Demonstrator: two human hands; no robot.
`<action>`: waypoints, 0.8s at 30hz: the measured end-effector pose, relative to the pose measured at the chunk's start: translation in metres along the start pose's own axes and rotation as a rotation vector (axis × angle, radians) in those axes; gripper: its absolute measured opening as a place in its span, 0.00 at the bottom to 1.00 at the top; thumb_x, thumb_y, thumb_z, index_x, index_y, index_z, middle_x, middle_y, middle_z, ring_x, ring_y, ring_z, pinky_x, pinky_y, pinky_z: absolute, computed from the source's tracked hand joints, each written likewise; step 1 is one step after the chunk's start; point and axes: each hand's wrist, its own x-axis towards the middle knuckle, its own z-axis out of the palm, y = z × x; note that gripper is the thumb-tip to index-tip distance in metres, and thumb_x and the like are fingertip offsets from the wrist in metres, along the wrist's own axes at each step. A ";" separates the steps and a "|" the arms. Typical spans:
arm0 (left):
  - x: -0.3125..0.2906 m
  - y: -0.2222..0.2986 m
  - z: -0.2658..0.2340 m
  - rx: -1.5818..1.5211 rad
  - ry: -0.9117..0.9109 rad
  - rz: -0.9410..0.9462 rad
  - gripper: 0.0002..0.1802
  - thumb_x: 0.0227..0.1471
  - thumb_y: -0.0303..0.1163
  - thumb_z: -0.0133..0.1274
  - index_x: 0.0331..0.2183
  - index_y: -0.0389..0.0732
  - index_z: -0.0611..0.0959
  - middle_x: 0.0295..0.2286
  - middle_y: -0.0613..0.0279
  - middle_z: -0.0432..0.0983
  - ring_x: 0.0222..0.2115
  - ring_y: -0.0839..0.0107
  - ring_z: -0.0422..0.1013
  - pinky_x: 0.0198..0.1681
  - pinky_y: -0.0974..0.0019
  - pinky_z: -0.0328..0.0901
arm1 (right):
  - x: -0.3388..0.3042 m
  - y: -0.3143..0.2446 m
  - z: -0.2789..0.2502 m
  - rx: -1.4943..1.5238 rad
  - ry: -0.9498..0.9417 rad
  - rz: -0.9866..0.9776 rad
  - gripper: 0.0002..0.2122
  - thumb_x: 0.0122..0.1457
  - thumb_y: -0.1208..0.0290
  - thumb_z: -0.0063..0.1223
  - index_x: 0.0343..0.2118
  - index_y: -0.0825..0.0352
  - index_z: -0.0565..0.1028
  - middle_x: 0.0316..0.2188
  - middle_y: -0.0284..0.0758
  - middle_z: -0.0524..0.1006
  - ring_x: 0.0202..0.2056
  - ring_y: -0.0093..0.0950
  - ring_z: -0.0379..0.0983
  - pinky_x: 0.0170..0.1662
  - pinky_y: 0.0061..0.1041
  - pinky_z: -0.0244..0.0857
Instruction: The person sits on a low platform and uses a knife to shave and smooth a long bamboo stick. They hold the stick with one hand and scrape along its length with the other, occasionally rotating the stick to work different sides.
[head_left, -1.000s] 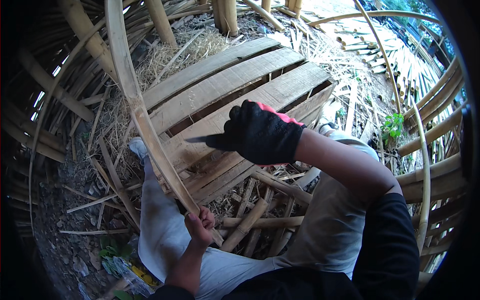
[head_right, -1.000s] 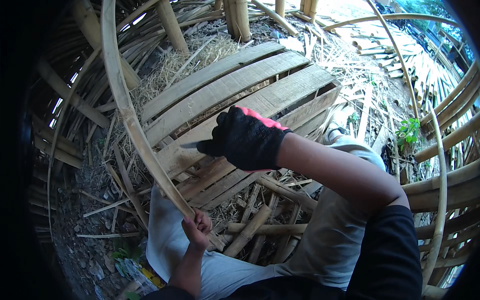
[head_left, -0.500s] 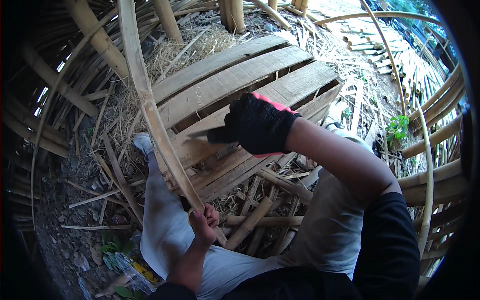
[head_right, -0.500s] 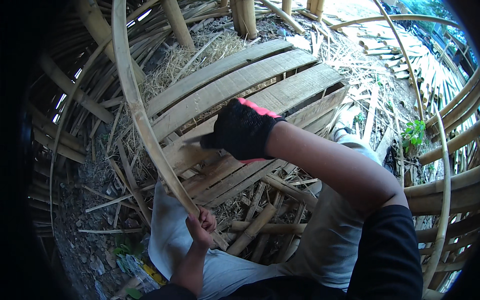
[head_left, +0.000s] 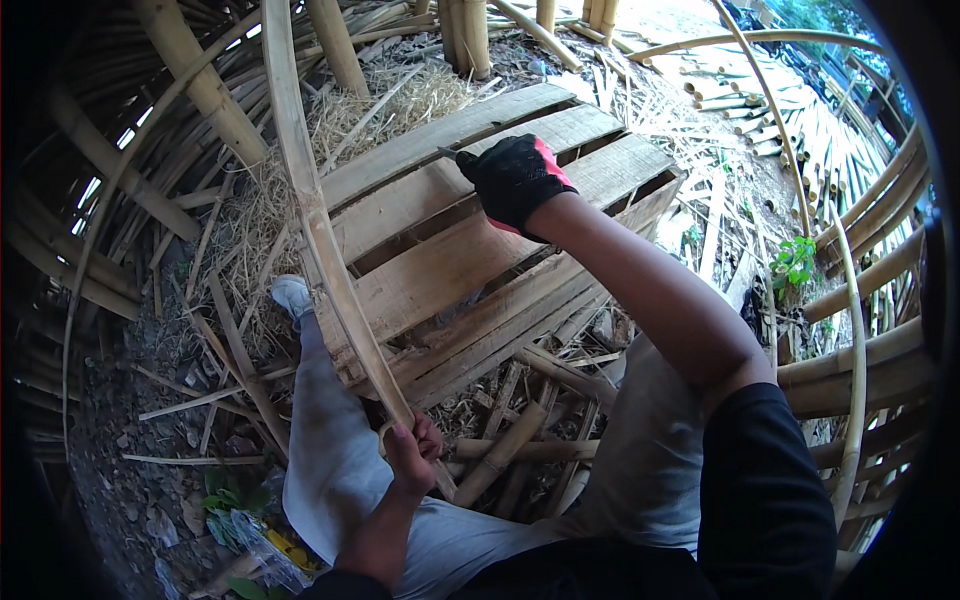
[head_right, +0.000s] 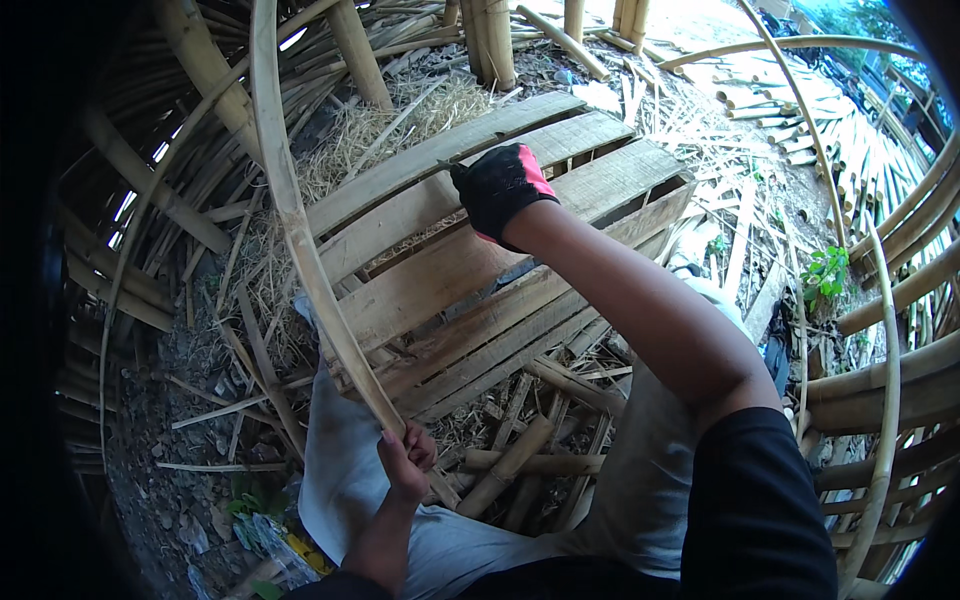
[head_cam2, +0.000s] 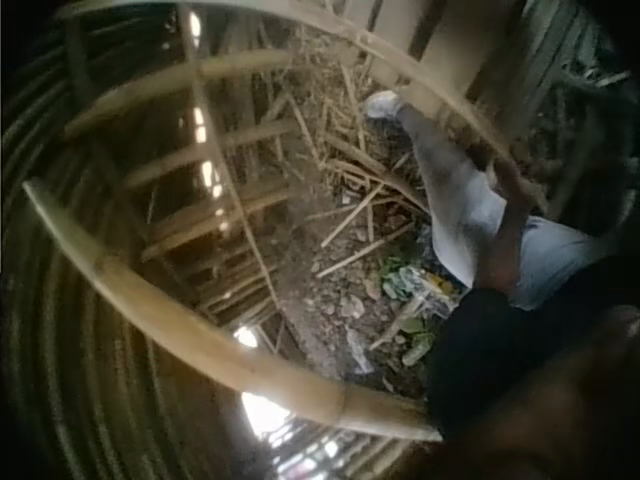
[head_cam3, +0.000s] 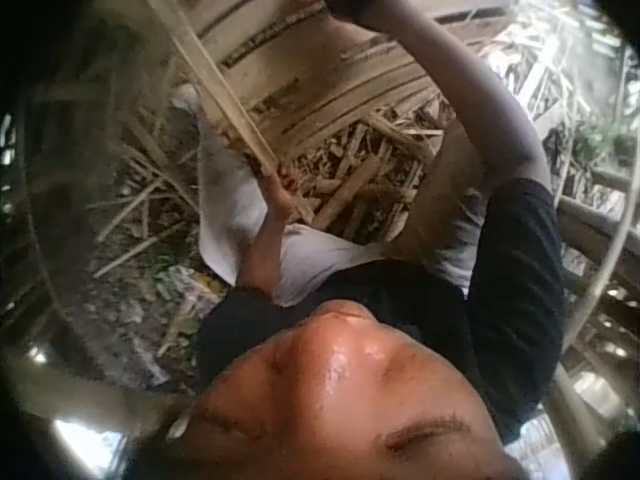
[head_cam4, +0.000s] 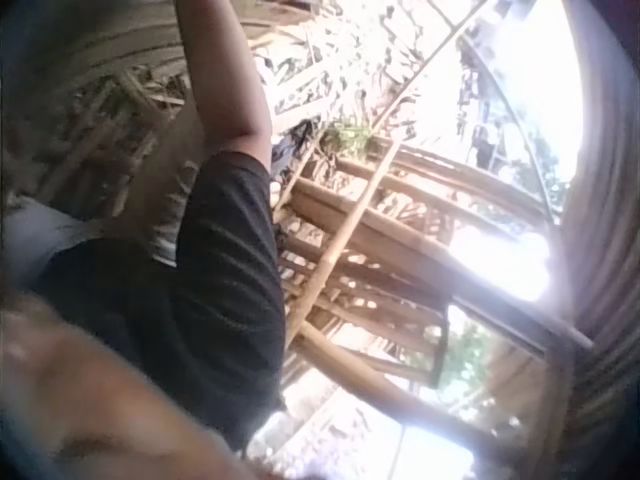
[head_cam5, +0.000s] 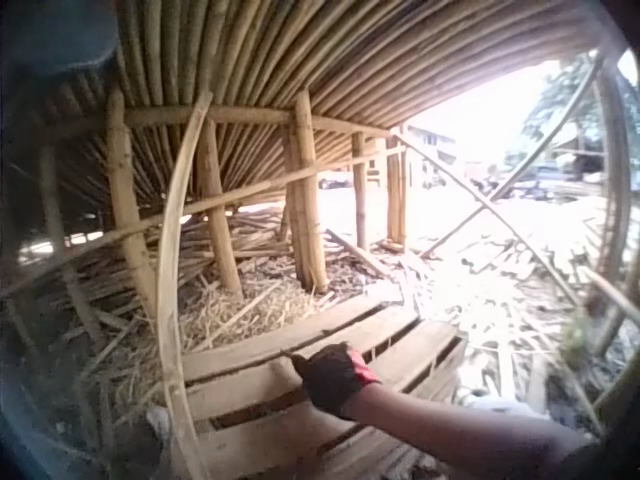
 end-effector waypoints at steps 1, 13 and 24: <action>0.001 0.000 0.000 0.004 0.009 0.001 0.33 0.61 0.65 0.36 0.27 0.42 0.63 0.16 0.74 0.51 0.15 0.83 0.48 0.17 0.74 0.44 | 0.000 0.003 -0.001 0.071 0.025 -0.022 0.22 0.61 0.69 0.44 0.60 0.54 0.70 0.24 0.38 0.78 0.26 0.37 0.77 0.30 0.36 0.69; 0.002 -0.002 -0.003 0.042 0.018 -0.029 0.34 0.59 0.69 0.38 0.26 0.44 0.62 0.14 0.74 0.49 0.11 0.82 0.46 0.14 0.72 0.43 | 0.003 0.002 -0.004 0.159 -0.008 -0.226 0.16 0.65 0.68 0.41 0.53 0.56 0.74 0.29 0.37 0.80 0.31 0.38 0.79 0.32 0.37 0.71; 0.005 0.003 0.004 0.048 -0.130 -0.130 0.33 0.62 0.64 0.35 0.26 0.42 0.64 0.15 0.75 0.53 0.14 0.84 0.49 0.17 0.74 0.45 | -0.006 0.108 0.004 0.598 0.385 0.447 0.13 0.62 0.57 0.54 0.45 0.57 0.79 0.34 0.38 0.81 0.34 0.37 0.79 0.39 0.36 0.69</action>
